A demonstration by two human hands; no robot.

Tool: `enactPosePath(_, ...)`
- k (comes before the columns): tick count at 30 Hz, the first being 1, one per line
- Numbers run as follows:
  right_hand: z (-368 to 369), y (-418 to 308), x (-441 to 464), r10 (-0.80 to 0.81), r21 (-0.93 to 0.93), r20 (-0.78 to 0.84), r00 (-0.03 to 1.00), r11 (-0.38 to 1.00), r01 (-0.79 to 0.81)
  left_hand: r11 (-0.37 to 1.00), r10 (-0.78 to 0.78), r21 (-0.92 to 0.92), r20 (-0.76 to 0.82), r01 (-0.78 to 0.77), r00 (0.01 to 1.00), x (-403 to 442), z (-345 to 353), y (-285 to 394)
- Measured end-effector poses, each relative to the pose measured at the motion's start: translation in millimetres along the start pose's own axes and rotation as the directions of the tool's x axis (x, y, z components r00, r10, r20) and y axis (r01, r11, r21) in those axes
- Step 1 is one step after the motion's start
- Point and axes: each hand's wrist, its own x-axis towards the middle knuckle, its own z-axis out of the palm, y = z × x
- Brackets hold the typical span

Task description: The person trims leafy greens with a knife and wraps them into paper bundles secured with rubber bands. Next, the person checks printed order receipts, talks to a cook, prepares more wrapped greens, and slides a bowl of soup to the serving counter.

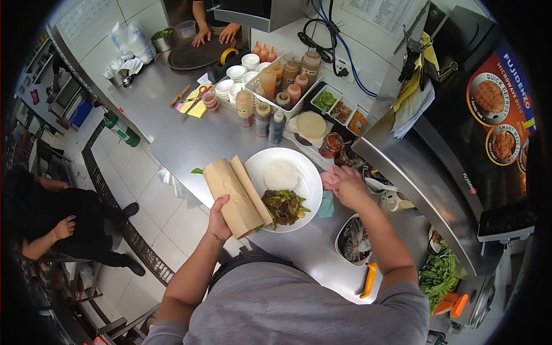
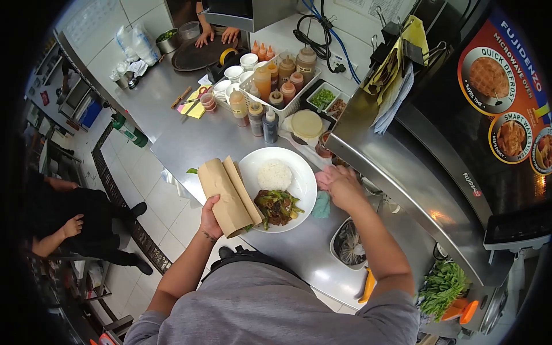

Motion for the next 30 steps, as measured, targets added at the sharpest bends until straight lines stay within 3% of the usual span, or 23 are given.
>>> enactPosePath(2, 2.0, -16.3, -6.7, 0.302, 0.200, -0.183, 0.936, 0.943, -0.265, 1.000, 0.003, -0.023, 0.020, -0.003, 1.000, -1.3, -7.5, 1.1)
enactPosePath(3, 30.5, -8.4, -7.0, 0.288, 0.341, -0.349, 0.892, 0.926, -0.165, 0.999, -0.008, -0.042, 0.039, 0.010, 0.999, -2.5, -10.8, 2.3)
enactPosePath(8, 38.4, -14.2, 24.7, 0.208, 0.098, -0.357, 0.911, 0.978, -0.184, 0.996, -0.025, -0.086, 0.045, 0.029, 0.999, -6.7, -16.4, 2.2)
enactPosePath(10, 51.8, -2.8, 44.4, 0.589, 0.199, -0.210, 0.781, 0.807, -0.555, 0.996, -0.002, -0.085, 0.039, 0.006, 0.999, -7.8, -17.8, 4.6)
enactPosePath(11, 70.9, 18.1, 49.4, 0.587, 0.202, -0.213, 0.781, 0.809, -0.552, 0.997, 0.012, -0.078, 0.013, -0.011, 1.000, -10.0, -18.7, 4.2)
enactPosePath(12, 95.2, 51.9, 50.2, 0.673, 0.592, 0.074, 0.736, 0.564, -0.575, 0.997, 0.025, -0.074, -0.014, -0.026, 1.000, -12.3, -20.4, 3.6)
enactPosePath(13, 106.6, 69.8, 50.6, 0.606, 0.810, 0.368, 0.706, 0.163, -0.563, 0.996, 0.026, -0.080, -0.016, -0.028, 1.000, -15.4, -22.4, 3.9)
enactPosePath(14, 95.2, 61.5, 47.3, 0.603, 0.805, 0.366, 0.709, 0.176, -0.566, 0.996, 0.018, -0.089, 0.014, -0.017, 1.000, -18.7, -23.6, 4.8)
enactPosePath(16, 54.1, 25.5, 38.4, 0.568, 0.415, -0.071, 0.820, 0.764, -0.494, 0.992, 0.026, -0.128, 0.040, -0.021, 0.999, -23.4, -24.7, 4.9)
enactPosePath(17, 48.0, 13.8, 41.2, 0.558, 0.402, -0.062, 0.828, 0.773, -0.491, 0.990, -0.002, -0.138, 0.041, 0.007, 0.999, -26.8, -25.6, 5.3)
enactPosePath(19, 46.9, -4.7, 44.7, 0.301, 0.444, -0.372, 0.878, 0.889, -0.116, 0.988, -0.040, -0.145, 0.033, 0.045, 0.999, -29.1, -29.3, 2.5)
enactPosePath(20, 54.2, -5.4, 47.7, 0.305, 0.445, -0.371, 0.877, 0.887, -0.120, 0.988, -0.044, -0.144, 0.033, 0.049, 0.998, -29.0, -28.8, 0.2)
enactPosePath(22, 58.6, -16.1, 56.1, 0.293, 0.320, -0.086, 0.952, 0.913, -0.252, 0.992, -0.023, -0.127, 0.019, 0.025, 1.000, -28.0, -25.3, -4.2)
enactPosePath(23, 51.7, -28.4, 53.2, 0.358, 0.297, -0.022, 0.933, 0.894, -0.336, 0.992, -0.023, -0.126, 0.019, 0.025, 1.000, -27.4, -24.0, -3.9)
enactPosePath(27, 56.0, -31.4, 59.1, 0.368, 0.234, -0.047, 0.929, 0.908, -0.348, 0.990, -0.058, -0.126, 0.032, 0.062, 0.998, -31.7, -22.6, -3.3)
enactPosePath(29, 90.0, -9.2, 69.0, 0.316, 0.195, -0.311, 0.896, 0.944, -0.265, 0.991, -0.062, -0.115, 0.036, 0.065, 0.997, -31.2, -20.6, -3.7)
enactPosePath(30, 94.3, -4.6, 67.7, 0.315, 0.196, -0.314, 0.896, 0.944, -0.264, 0.992, -0.057, -0.109, 0.029, 0.060, 0.998, -32.1, -19.3, -4.0)
